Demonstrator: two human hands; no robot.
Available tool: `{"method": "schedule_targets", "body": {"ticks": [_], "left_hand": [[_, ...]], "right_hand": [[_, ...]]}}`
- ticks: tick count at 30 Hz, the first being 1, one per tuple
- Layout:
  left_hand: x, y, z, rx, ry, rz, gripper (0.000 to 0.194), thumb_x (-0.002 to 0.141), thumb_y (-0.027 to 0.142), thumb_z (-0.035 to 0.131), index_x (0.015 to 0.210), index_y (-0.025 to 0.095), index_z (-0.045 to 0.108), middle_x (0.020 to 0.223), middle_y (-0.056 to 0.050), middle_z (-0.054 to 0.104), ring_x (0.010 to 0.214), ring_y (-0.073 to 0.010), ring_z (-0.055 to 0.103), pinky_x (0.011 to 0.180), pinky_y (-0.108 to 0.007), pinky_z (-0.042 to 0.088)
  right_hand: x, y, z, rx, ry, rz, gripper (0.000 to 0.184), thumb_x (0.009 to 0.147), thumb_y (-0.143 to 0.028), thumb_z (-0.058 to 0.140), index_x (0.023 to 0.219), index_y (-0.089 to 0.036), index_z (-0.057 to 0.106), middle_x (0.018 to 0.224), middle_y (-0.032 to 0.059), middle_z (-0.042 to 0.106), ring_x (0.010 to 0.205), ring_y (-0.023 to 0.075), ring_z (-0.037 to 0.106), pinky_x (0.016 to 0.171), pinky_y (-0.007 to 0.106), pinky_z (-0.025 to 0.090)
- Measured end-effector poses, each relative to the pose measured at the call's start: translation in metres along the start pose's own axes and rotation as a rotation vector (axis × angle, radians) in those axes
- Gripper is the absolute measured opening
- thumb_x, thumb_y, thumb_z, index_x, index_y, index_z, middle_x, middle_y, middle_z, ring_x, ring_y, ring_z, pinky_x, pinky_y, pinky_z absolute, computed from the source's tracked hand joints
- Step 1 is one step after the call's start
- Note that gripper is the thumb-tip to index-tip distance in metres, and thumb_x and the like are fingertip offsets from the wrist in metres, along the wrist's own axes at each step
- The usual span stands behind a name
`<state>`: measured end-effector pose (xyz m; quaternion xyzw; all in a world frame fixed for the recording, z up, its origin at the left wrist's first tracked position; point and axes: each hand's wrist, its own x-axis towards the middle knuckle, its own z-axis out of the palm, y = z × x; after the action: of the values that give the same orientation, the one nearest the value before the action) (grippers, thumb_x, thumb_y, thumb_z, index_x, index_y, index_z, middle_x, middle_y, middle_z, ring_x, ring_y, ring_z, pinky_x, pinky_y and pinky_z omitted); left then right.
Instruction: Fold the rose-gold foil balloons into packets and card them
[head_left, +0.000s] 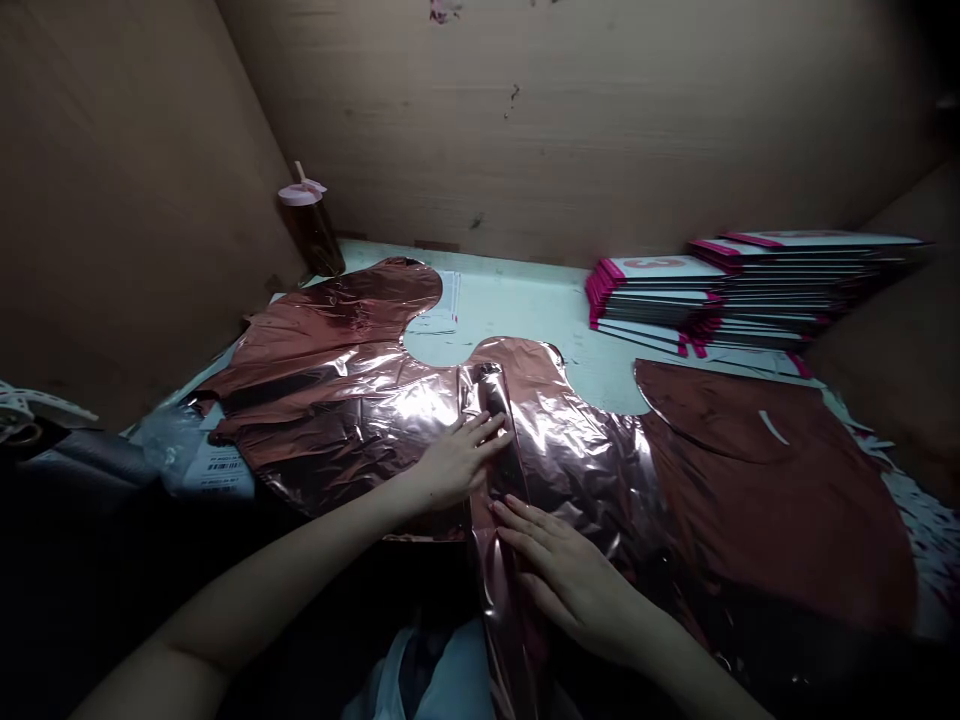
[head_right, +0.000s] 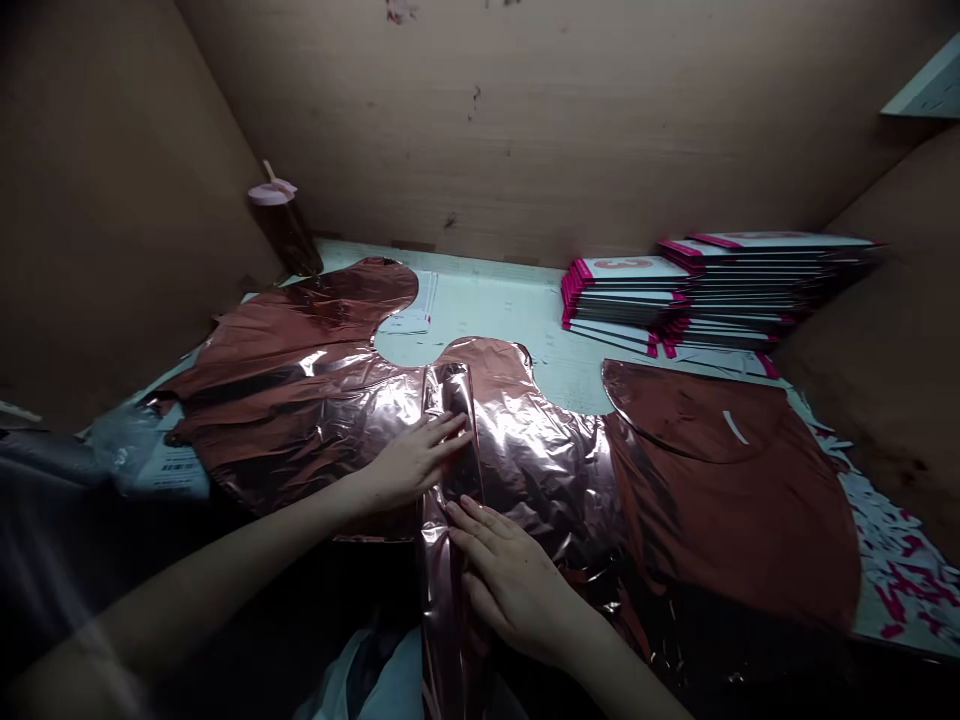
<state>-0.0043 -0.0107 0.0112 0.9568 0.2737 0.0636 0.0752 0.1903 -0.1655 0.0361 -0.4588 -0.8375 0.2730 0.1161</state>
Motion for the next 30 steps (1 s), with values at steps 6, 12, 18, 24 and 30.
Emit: {"method": "schedule_targets", "body": {"ticks": [6,12,18,24,30], "left_hand": [[0.007,-0.003,0.015,0.02,-0.094,0.087,0.071,0.098,0.048,0.042,0.156,0.014,0.018,0.163,-0.015,0.009,0.151,-0.0297,0.006,0.121,-0.049,0.01],[0.006,-0.001,0.011,0.005,-0.108,0.102,0.082,0.093,0.063,0.044,0.157,0.021,0.016,0.162,-0.019,0.006,0.15,-0.038,0.007,0.118,-0.057,0.013],[0.003,0.0,0.007,-0.002,-0.041,0.12,0.075,0.091,0.065,0.047,0.153,0.029,0.029,0.162,-0.015,0.016,0.148,-0.0404,0.013,0.115,-0.062,0.018],[0.003,0.002,0.007,-0.028,-0.041,0.102,0.081,0.086,0.065,0.056,0.15,0.019,0.037,0.161,-0.018,0.021,0.149,-0.0389,0.011,0.116,-0.06,0.018],[-0.042,0.023,-0.005,-0.107,0.043,0.335,0.031,0.097,0.021,0.048,0.122,0.023,0.065,0.124,-0.008,0.067,0.125,-0.021,0.054,0.11,-0.038,0.04]], "right_hand": [[0.031,0.06,-0.023,-0.05,-0.002,-0.016,0.049,0.103,-0.032,0.034,0.151,-0.025,0.034,0.158,0.0028,0.028,0.149,0.0215,0.02,0.122,0.051,0.018],[0.103,0.113,-0.055,-0.251,0.137,0.01,0.047,0.102,-0.034,0.036,0.147,-0.024,0.043,0.153,0.0046,0.04,0.146,0.0322,0.023,0.118,0.058,0.015],[0.131,0.106,-0.05,-0.311,0.283,0.056,0.05,0.102,-0.025,0.032,0.149,-0.008,0.037,0.156,0.0125,0.032,0.148,0.0335,0.015,0.118,0.055,0.015],[0.019,0.062,0.005,-0.324,0.19,-0.066,0.058,0.094,-0.011,0.039,0.152,-0.012,0.031,0.157,0.0117,0.03,0.149,0.0265,0.017,0.117,0.052,0.03],[-0.04,0.021,0.036,-0.457,0.13,-0.192,0.072,0.089,-0.004,0.04,0.156,-0.013,0.017,0.161,0.0083,0.021,0.149,0.0274,0.014,0.117,0.05,0.033]]}}
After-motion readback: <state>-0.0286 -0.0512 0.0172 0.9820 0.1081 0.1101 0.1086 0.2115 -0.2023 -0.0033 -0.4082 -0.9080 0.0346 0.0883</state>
